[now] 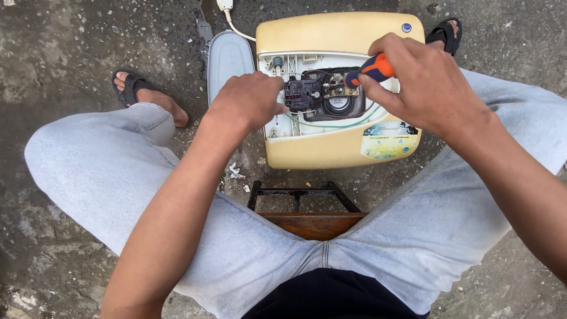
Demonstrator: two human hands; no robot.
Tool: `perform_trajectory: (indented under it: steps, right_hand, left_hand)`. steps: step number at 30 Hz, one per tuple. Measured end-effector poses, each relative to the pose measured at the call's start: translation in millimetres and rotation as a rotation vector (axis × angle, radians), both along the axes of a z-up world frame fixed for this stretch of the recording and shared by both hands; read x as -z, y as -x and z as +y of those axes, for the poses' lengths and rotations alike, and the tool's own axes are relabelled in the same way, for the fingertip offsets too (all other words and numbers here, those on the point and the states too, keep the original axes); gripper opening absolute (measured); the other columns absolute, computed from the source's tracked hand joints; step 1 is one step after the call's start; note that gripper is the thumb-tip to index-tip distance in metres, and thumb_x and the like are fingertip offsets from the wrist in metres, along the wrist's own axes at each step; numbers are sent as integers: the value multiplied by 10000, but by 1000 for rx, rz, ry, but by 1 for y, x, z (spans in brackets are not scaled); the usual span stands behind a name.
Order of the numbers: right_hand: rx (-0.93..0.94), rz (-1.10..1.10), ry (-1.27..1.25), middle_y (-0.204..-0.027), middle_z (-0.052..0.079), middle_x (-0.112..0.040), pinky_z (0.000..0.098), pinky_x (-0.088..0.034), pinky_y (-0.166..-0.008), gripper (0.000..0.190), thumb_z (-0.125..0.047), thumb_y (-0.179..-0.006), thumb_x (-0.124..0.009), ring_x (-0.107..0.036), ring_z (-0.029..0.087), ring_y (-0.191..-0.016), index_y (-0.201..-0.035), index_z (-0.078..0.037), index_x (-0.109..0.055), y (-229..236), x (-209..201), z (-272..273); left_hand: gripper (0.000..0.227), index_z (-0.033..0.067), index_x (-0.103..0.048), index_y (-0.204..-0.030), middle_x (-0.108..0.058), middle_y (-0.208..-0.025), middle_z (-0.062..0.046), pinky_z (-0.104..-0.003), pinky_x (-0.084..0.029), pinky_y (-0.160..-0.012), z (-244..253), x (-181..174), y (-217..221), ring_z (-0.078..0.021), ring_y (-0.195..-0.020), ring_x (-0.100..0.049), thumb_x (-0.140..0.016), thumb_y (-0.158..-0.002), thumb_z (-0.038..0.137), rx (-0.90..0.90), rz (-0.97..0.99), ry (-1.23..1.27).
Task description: The person is using a screwdriver to remove internal screws and components from a small appliance, likely a water heater.
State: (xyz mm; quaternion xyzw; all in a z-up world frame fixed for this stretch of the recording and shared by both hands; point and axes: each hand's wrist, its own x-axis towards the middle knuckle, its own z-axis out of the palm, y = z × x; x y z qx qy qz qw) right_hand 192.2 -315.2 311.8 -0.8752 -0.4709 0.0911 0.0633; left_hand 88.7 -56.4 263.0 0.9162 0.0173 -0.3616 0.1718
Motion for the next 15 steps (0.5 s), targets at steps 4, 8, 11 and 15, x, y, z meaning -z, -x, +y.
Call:
perform_trajectory:
  steps: [4,8,11,15]
  right_hand:
    - [-61,-142,209,-910,132,-731,581,-509,-527,493,-577,-1139,-507,-681,465,-692,-1219,-98,-589,-3,-13,25]
    - [13,-62,391,-771,218,-708,579,-516,-617,506,-576,-1114,-527,-675,485,-770,-1064,-87,-650,-4,-19,40]
    - [66,45,380,-797,239,-699,623,-502,-655,403,-464,-1091,-554,-652,518,-832,-1187,-82,-641,0,-27,58]
    - [7,100,387,-807,256,-695,637,-516,-684,398,-447,-1073,-572,-656,554,-859,-1311,-131,-616,-4,-27,55]
  left_hand:
    - [271,46,-622,-1112,-695,-1094,-185,-549,-528,-821,-5,-16,1,-392,-972,-671,-669,-1020,296,-17,21,60]
    - [311,82,-625,-1256,-673,-1237,-191,-582,-504,-923,-9,-25,2,-408,-1100,-651,-682,-981,213,-58,-46,109]
    - [306,61,-626,-1227,-678,-1205,-193,-558,-529,-906,-2,-24,1,-381,-1069,-664,-695,-976,222,-46,-77,90]
    - [281,36,-634,-1156,-686,-1164,-196,-565,-529,-936,-3,-22,2,-376,-1052,-673,-685,-1000,265,-30,-36,70]
